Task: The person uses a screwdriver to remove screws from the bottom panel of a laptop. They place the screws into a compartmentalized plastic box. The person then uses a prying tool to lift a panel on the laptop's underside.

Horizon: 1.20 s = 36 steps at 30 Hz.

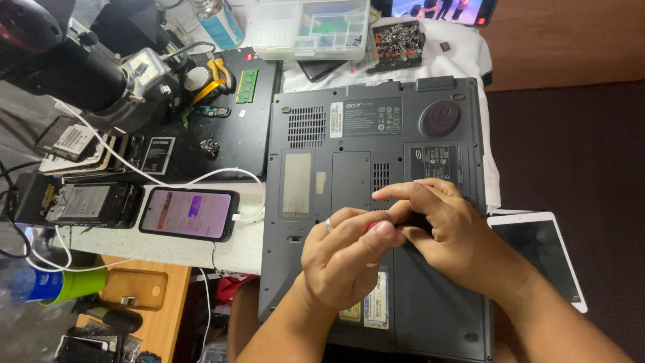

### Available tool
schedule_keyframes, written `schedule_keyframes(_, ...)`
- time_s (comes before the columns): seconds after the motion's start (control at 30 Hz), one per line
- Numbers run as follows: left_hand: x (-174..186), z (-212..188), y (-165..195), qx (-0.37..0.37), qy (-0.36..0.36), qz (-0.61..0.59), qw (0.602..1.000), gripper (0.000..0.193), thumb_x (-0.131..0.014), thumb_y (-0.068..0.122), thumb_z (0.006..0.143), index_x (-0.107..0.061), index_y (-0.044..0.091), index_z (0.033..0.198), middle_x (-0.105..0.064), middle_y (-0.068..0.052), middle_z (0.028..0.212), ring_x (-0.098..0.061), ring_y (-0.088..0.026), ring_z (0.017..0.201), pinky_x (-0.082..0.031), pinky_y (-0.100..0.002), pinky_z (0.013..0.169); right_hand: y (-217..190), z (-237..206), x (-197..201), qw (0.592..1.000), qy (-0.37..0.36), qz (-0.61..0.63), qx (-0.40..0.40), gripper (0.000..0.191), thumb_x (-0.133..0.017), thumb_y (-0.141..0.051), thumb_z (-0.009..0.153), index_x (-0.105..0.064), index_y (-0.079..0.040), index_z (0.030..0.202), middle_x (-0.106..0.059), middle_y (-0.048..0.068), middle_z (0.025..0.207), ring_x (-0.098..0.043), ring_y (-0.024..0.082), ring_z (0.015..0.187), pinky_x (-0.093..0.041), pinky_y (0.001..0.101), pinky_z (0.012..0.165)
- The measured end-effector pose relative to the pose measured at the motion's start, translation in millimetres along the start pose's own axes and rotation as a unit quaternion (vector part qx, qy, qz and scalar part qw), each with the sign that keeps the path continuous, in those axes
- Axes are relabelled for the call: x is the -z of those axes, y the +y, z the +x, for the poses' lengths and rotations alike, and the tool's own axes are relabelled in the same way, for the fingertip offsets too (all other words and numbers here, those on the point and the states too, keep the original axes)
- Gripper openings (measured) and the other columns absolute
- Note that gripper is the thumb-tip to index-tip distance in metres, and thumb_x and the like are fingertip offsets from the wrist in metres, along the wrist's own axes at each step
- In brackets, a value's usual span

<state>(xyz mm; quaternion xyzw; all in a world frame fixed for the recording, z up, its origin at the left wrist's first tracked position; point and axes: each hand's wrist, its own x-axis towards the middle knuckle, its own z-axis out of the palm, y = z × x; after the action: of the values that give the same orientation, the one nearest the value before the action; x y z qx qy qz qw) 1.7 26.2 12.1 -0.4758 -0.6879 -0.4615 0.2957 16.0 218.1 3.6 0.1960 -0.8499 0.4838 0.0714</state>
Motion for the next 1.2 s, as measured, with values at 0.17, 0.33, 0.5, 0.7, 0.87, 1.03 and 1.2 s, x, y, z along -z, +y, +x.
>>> schedule_keyframes(0.17, -0.6, 2.6, 0.4, -0.029, -0.008, 0.0, 1.0, 0.04, -0.076, -0.009, 0.094, -0.057, -0.001, 0.128, -0.07, -0.02, 0.108, -0.074, -0.029, 0.089, -0.064, -0.036, 0.077, 0.5, -0.3, 2.9, 1.0, -0.005, 0.006, 0.001, 0.05, -0.072, 0.0, 0.079, -0.063, -0.016, 0.125, -0.077, -0.003, 0.088, -0.066, 0.022, 0.109, -0.044, 0.0425, 0.104)
schedule_keyframes(0.33, -0.1, 3.2, -0.3, -0.009, -0.012, -0.005, 1.0, 0.039, -0.074, -0.01, 0.096, -0.056, 0.0, 0.129, -0.071, -0.019, 0.109, -0.074, -0.029, 0.091, -0.063, -0.035, 0.078, 1.4, 0.8, 3.0, 1.0, -0.001, -0.001, -0.005, 0.049, -0.073, -0.001, 0.078, -0.064, -0.016, 0.124, -0.075, -0.002, 0.088, -0.066, 0.023, 0.109, -0.046, 0.0418, 0.103)
schedule_keyframes(0.5, -3.4, 3.9, -0.9, 0.023, 0.02, -0.018, 0.999, 0.039, -0.069, -0.011, 0.099, -0.052, 0.001, 0.132, -0.071, -0.021, 0.113, -0.076, -0.027, 0.092, -0.065, -0.032, 0.077, 4.7, 0.9, 6.2, 1.0, 0.001, 0.003, -0.002, 0.05, -0.071, 0.001, 0.077, -0.064, -0.016, 0.123, -0.076, 0.0, 0.096, -0.066, 0.023, 0.111, -0.046, 0.041, 0.102)
schedule_keyframes(0.7, -8.0, 2.9, -0.3, 0.028, 0.032, 0.006, 0.999, 0.043, -0.072, -0.01, 0.099, -0.051, 0.003, 0.134, -0.072, -0.018, 0.111, -0.075, -0.025, 0.092, -0.063, -0.029, 0.073, 7.8, 1.7, 7.9, 0.999, 0.009, -0.006, 0.041, 0.048, -0.071, 0.003, 0.076, -0.064, -0.013, 0.122, -0.078, -0.001, 0.093, -0.068, 0.023, 0.107, -0.042, 0.0427, 0.105)
schedule_keyframes(0.87, -10.8, 4.6, -0.2, 0.033, 0.028, 0.004, 0.999, 0.042, -0.073, -0.01, 0.098, -0.053, 0.002, 0.133, -0.072, -0.017, 0.109, -0.076, -0.025, 0.091, -0.063, -0.029, 0.072, 6.4, 0.8, 8.4, 0.999, 0.019, -0.008, 0.03, 0.044, -0.072, 0.0, 0.077, -0.067, -0.014, 0.119, -0.077, -0.001, 0.091, -0.068, 0.023, 0.105, -0.045, 0.0419, 0.102)
schedule_keyframes(1.03, -10.6, 11.0, 0.0, 0.03, 0.024, -0.009, 0.999, 0.04, -0.073, -0.01, 0.099, -0.054, 0.002, 0.131, -0.072, -0.019, 0.111, -0.075, -0.025, 0.091, -0.063, -0.03, 0.074, 5.1, 1.1, 9.0, 1.0, 0.016, -0.006, 0.009, 0.038, -0.074, -0.004, 0.079, -0.068, -0.012, 0.116, -0.075, 0.003, 0.1, -0.067, 0.025, 0.105, -0.05, 0.0417, 0.096)
schedule_keyframes(1.2, -7.5, 12.5, 1.3, 0.025, 0.012, 0.023, 0.999, 0.044, -0.078, 0.001, 0.093, -0.055, 0.006, 0.13, -0.069, -0.016, 0.107, -0.072, -0.027, 0.089, -0.059, -0.032, 0.074, 5.5, -0.1, 10.4, 1.0, 0.013, -0.006, -0.006, 0.039, -0.072, -0.001, 0.078, -0.069, -0.012, 0.115, -0.075, 0.004, 0.104, -0.066, 0.026, 0.108, -0.051, 0.0413, 0.095)
